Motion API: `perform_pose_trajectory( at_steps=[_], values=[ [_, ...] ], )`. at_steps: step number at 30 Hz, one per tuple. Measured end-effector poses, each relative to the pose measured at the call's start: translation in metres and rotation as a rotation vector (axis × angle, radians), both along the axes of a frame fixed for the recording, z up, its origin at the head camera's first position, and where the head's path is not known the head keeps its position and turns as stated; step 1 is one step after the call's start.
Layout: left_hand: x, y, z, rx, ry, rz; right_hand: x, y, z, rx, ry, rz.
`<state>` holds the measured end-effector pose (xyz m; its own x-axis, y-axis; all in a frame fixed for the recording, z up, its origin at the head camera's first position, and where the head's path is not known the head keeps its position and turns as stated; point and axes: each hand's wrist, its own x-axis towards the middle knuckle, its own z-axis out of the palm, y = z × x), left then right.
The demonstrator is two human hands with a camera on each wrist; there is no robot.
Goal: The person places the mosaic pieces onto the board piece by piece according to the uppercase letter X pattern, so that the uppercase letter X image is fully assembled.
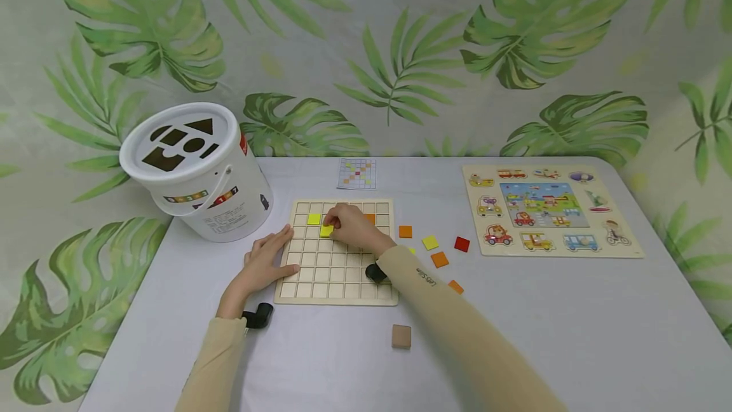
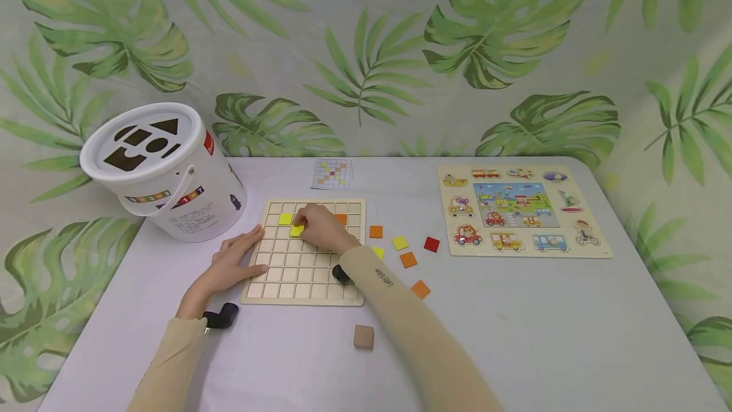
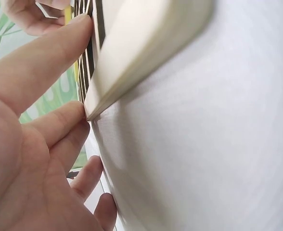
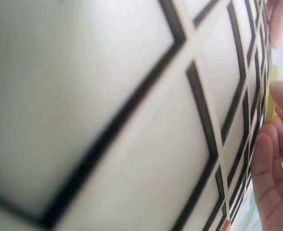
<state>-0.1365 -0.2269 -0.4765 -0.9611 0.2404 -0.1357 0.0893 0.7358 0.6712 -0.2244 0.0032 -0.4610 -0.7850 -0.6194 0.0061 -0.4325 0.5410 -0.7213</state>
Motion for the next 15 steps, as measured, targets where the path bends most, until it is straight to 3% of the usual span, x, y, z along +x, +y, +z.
perform_pose_trajectory(
  at_steps=[10, 15],
  values=[
    [0.0006, 0.0003, 0.0011, -0.002, 0.001, -0.004, -0.0003, -0.0069, -0.0006, 0.104, 0.021, 0.01],
    [0.0007, 0.0005, 0.0011, 0.004, -0.002, -0.002, -0.0002, -0.0052, 0.0029, 0.092, 0.017, 0.016]
  ],
)
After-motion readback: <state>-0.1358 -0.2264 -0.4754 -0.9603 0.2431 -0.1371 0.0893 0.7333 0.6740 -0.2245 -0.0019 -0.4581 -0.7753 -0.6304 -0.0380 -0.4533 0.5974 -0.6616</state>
